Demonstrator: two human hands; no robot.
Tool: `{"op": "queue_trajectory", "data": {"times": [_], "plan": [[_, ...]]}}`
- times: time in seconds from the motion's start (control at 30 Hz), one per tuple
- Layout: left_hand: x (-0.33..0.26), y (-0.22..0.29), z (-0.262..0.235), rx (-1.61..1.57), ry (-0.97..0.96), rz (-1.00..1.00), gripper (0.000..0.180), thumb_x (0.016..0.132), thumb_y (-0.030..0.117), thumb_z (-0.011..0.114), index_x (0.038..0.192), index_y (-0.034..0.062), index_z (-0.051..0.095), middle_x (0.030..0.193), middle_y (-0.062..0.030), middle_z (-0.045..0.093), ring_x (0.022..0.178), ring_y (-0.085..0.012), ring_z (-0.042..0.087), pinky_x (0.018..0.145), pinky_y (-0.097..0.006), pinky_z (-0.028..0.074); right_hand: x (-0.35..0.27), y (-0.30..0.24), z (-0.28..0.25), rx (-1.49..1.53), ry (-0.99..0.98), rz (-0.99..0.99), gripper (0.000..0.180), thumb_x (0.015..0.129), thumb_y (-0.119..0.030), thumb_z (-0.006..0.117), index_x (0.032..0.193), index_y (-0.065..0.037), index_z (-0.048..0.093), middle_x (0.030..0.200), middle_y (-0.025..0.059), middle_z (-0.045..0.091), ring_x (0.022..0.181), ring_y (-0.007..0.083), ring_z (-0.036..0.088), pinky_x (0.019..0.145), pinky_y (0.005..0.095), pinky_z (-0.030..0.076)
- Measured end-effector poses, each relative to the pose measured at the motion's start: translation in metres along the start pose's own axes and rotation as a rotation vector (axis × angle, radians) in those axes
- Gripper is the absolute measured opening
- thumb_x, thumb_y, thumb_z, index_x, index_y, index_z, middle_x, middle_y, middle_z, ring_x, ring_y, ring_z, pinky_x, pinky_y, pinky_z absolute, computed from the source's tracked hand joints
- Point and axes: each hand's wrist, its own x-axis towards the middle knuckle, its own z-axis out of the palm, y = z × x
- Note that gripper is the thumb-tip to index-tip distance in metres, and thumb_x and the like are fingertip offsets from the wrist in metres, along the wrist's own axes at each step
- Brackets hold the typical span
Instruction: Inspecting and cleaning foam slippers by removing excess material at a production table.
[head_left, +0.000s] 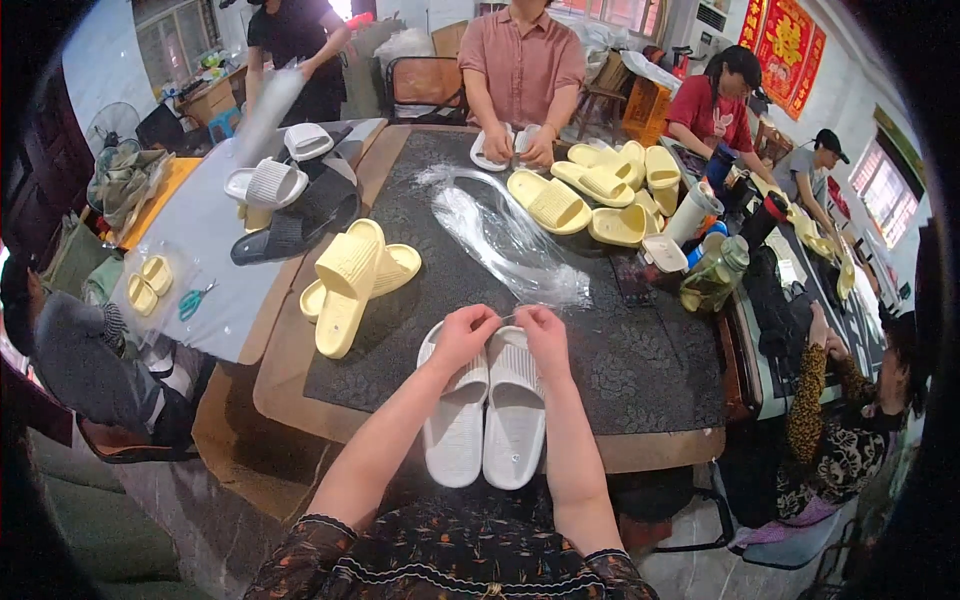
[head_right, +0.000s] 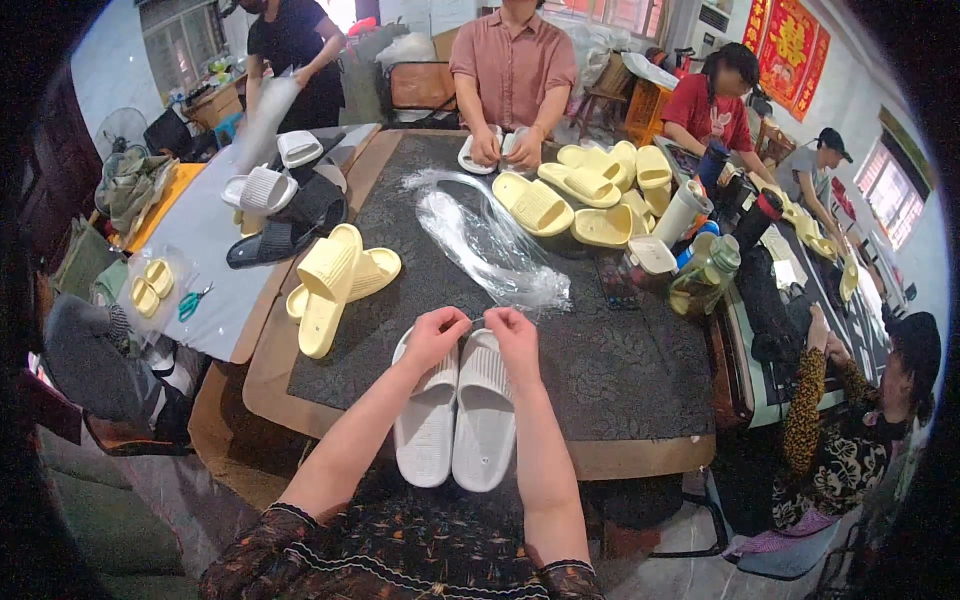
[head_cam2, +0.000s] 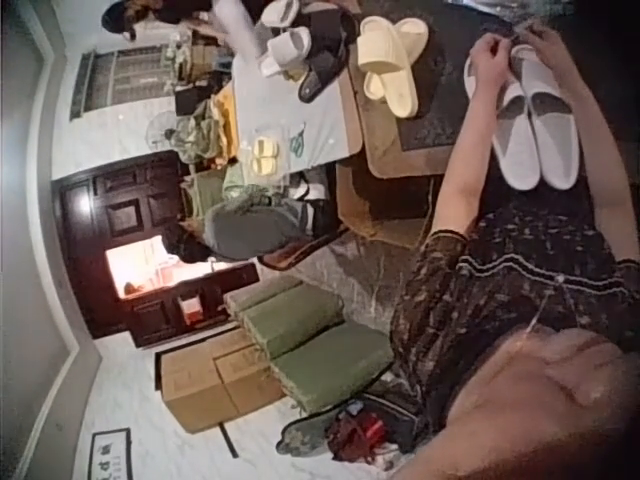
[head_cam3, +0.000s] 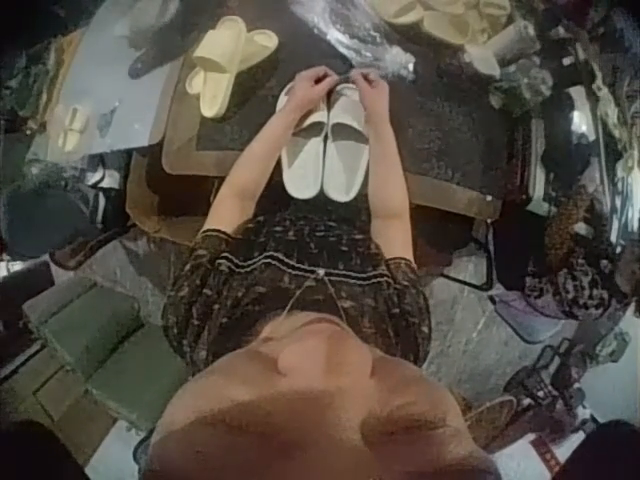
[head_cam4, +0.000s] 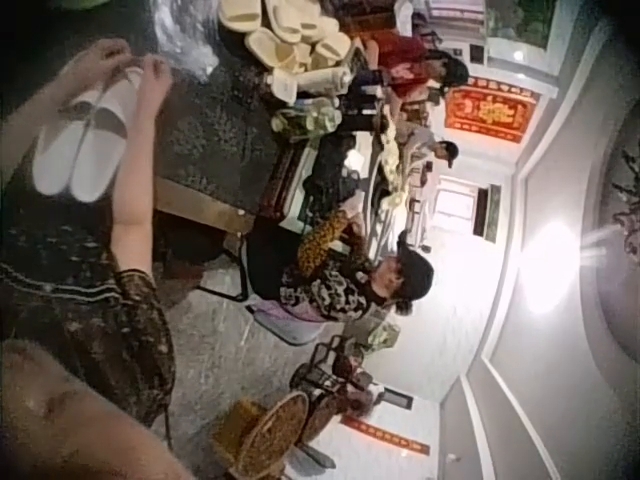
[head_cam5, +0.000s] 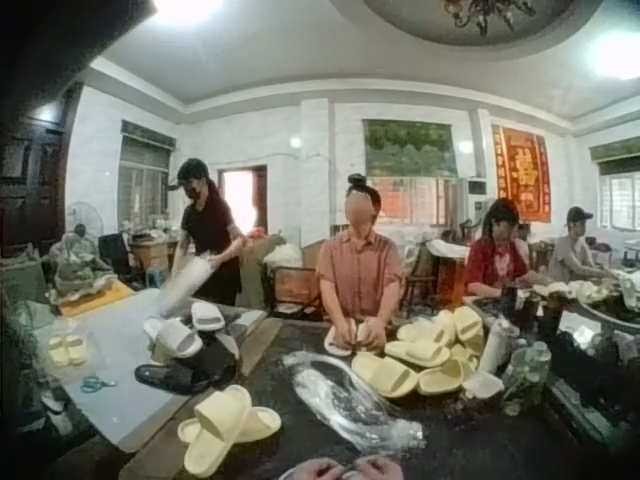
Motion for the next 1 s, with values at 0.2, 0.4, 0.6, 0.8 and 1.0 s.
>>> {"op": "queue_trajectory", "data": {"times": [0.2, 0.4, 0.6, 0.8, 1.0], "plan": [[0.000, 0.004, 0.001, 0.061, -0.017, 0.070, 0.019, 0.083, 0.020, 0.063, 0.085, 0.0020, 0.064, 0.071, -0.0079, 0.062, 0.063, -0.0134, 0.057, 0.061, -0.029, 0.046, 0.001, 0.001, -0.001, -0.046, 0.027, -0.016, 0.014, 0.087, -0.016, 0.062, 0.091, -0.002, 0.063, 0.077, -0.0005, 0.060, 0.071, 0.0066, 0.053, 0.067, 0.0219, 0.043], [-0.001, 0.005, 0.001, 0.085, -0.012, 0.064, 0.017, 0.084, 0.018, 0.063, 0.082, 0.0008, 0.063, 0.069, -0.0016, 0.059, 0.064, -0.0067, 0.050, 0.059, -0.025, 0.042, 0.003, 0.008, -0.002, -0.071, -0.128, -0.079, 0.014, 0.087, -0.015, 0.063, 0.091, -0.002, 0.063, 0.077, -0.0009, 0.060, 0.070, 0.0067, 0.053, 0.065, 0.0218, 0.043], [0.001, 0.002, 0.001, 0.088, -0.010, 0.077, 0.017, 0.084, 0.018, 0.063, 0.083, 0.0009, 0.063, 0.068, -0.0015, 0.059, 0.063, -0.0067, 0.050, 0.058, -0.025, 0.042, 0.003, 0.005, -0.004, -0.098, -0.111, -0.057, 0.014, 0.086, -0.015, 0.063, 0.090, -0.002, 0.064, 0.079, -0.0016, 0.061, 0.073, 0.0061, 0.054, 0.067, 0.0218, 0.044], [0.001, -0.003, 0.000, 0.107, -0.014, 0.081, 0.017, 0.082, 0.017, 0.064, 0.084, 0.0002, 0.064, 0.070, -0.0027, 0.060, 0.065, -0.0080, 0.051, 0.060, -0.025, 0.043, 0.000, 0.004, 0.000, -0.148, -0.201, -0.080, 0.012, 0.087, -0.015, 0.061, 0.088, -0.003, 0.063, 0.077, -0.0026, 0.059, 0.070, 0.0052, 0.052, 0.065, 0.0203, 0.042], [0.000, 0.001, 0.000, 0.128, -0.003, 0.082, 0.018, 0.082, 0.018, 0.064, 0.085, 0.0003, 0.064, 0.072, -0.0031, 0.061, 0.066, -0.0086, 0.052, 0.061, -0.025, 0.044, 0.003, 0.003, -0.005, 0.027, -0.021, 0.020, 0.012, 0.087, -0.013, 0.061, 0.090, -0.001, 0.063, 0.077, -0.0026, 0.058, 0.071, 0.0048, 0.051, 0.067, 0.0196, 0.041]]}}
